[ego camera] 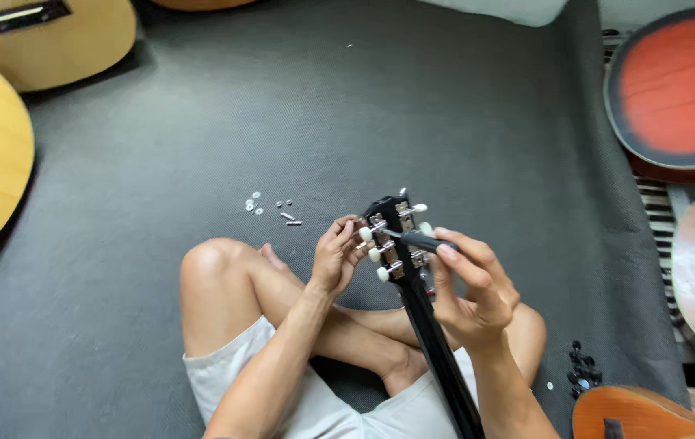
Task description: The person sits on the floor and uses a screwdriver to remove screws and tuning pegs from the headstock of a black guitar. They place the removed parts on the mat and continue to disassemble the remaining pegs.
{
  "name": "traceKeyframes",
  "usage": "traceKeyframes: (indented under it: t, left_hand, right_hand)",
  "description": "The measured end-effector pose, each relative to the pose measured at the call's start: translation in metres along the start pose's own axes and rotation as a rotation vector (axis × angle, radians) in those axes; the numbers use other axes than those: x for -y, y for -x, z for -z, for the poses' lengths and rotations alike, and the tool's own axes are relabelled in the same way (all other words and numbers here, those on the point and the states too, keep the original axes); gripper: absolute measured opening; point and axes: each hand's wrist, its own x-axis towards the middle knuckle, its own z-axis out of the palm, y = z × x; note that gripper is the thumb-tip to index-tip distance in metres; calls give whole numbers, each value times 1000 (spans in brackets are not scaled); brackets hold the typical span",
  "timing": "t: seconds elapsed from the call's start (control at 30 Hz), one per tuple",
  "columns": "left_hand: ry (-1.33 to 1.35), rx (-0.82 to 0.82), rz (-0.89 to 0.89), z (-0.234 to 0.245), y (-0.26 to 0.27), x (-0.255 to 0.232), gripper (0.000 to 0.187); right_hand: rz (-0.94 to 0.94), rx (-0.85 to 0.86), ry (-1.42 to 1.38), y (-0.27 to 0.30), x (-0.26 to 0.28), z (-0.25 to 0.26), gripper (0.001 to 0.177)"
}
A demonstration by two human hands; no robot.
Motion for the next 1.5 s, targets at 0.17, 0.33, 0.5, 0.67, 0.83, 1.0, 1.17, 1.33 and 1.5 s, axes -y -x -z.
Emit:
traceKeyframes:
  t: [0.17, 0.33, 0.5, 0.67, 0.83, 1.0, 1.17, 1.33, 1.5]
  left_hand:
    - [-51, -328, -87, 64, -47, 29, 27]
    - [-16, -826, -154, 112, -94, 43, 15]
    - [-18, -1016, -196, 130, -110, 39, 12]
    - [-76, -1053, -155, 130, -116, 36, 19]
    - [-110, -1095, -152, 85, -76, 13, 30]
    - [-443, -626, -489, 39, -18, 10, 25]
    - [-991, -201, -1061, -52, 87, -48, 24]
    - [-1272, 112, -1260, -67, 77, -74, 19]
    - [-1666, 298, -1408, -83, 67, -93, 20]
  right_hand:
    - [7, 9, -21, 3, -1, -1, 21]
    - [23, 6, -34, 8, -7, 0, 20]
    - [31, -8, -34, 9, -9, 0, 21]
    - [19, -21, -39, 10, -6, -1, 22]
    - [14, -6, -16, 7, -2, 0, 23]
    - [13, -1, -1, 4, -1, 1, 22]
    - [-3, 20, 6, 0, 2, 4, 24]
    - [4, 13, 16, 0, 2, 4, 22]
    - [1, -9, 1, 1, 0, 6, 21]
